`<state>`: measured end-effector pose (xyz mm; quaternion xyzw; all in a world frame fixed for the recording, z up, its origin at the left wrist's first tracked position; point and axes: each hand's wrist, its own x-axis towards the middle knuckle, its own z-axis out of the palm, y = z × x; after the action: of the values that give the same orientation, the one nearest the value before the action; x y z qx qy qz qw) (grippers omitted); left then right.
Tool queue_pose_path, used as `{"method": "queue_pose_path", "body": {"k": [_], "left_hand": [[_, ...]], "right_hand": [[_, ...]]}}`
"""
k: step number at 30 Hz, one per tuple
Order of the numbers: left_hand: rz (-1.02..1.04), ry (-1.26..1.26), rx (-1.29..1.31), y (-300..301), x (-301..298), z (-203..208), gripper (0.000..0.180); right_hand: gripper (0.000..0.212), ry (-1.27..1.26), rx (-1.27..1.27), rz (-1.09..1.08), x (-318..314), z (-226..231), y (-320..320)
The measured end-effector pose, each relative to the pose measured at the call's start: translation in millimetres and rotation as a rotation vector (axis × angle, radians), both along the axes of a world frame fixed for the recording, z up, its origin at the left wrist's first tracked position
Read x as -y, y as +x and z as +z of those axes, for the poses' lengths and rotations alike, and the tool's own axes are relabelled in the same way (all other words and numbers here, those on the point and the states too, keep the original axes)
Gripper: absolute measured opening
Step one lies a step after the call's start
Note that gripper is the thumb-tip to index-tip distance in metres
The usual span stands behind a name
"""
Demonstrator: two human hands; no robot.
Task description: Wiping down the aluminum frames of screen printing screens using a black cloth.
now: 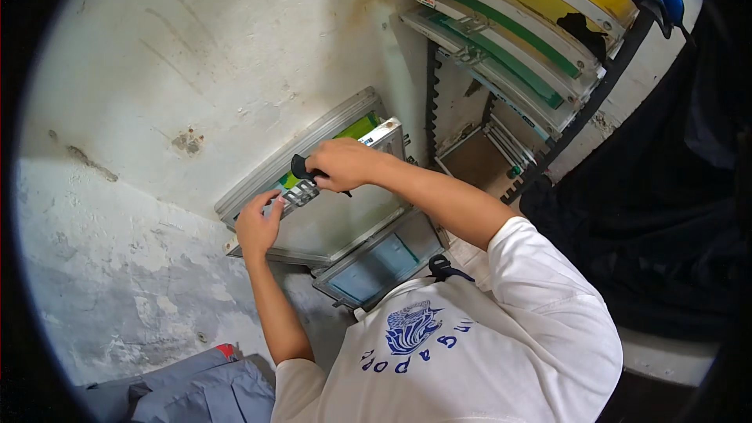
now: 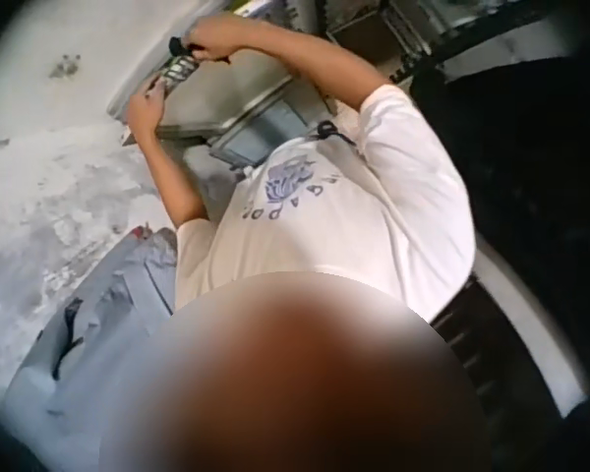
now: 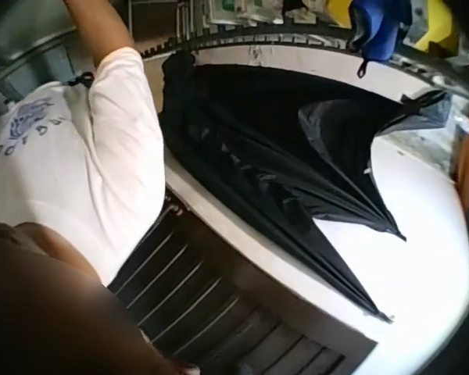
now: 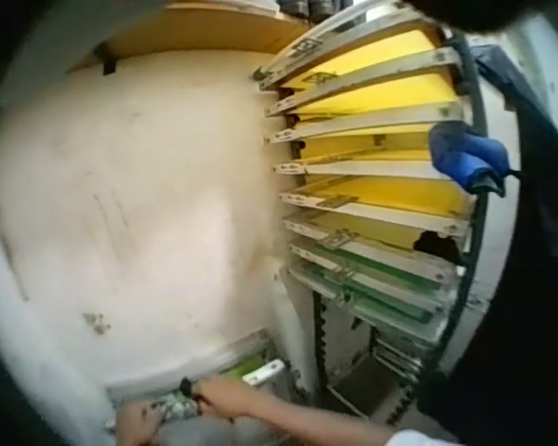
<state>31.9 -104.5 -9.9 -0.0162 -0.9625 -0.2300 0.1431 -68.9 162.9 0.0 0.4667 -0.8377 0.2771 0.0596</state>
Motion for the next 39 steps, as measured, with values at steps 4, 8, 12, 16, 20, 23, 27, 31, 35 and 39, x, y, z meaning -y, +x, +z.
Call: {"method": "queue_pose_path", "body": {"k": [4,8,12,16,20,23,27,31,35,39], "left_hand": [[0.042,-0.021,-0.008,2.7,10.5,0.1,0.033],[0.133,-0.039,0.000,6.2,13.5,-0.2,0.033],[0.215,-0.071,0.003,8.6,-5.5,3.4,0.037],[0.295,-0.097,-0.015,8.4,-7.7,-6.3,0.047],[0.311,-0.096,0.043,-2.1,-21.5,5.5,0.053],[0.341,-0.096,0.023,-2.4,-34.1,7.4,0.053],[0.351,-0.088,0.047,-3.3,-46.3,16.7,0.055],[0.332,-0.107,0.011,-6.1,-52.0,22.3,0.057],[0.305,-0.101,-0.030,-8.2,-62.0,17.4,0.057],[0.266,-0.113,-0.118,-1.4,-73.1,4.7,0.052]], "right_hand": [[0.041,0.019,-0.238,0.020,14.4,-26.1,-2.1],[0.054,0.065,-0.324,0.057,16.9,-44.2,0.1],[0.054,0.124,-0.348,0.047,-15.0,-43.2,-4.9],[0.046,0.211,-0.338,-0.015,-63.9,-27.0,-17.6],[0.049,0.181,-0.275,-0.123,-120.7,-18.0,-34.0],[0.047,0.159,-0.284,-0.107,-135.4,-18.3,-37.9],[0.028,-0.277,-0.083,-0.020,-139.8,-45.7,-59.2],[0.021,-0.599,0.026,-0.177,-132.9,-58.2,-64.0],[0.036,-0.841,0.200,-0.312,-140.8,-61.3,-62.6],[0.044,-1.261,0.391,-0.597,-153.5,-105.7,-74.8]]}}
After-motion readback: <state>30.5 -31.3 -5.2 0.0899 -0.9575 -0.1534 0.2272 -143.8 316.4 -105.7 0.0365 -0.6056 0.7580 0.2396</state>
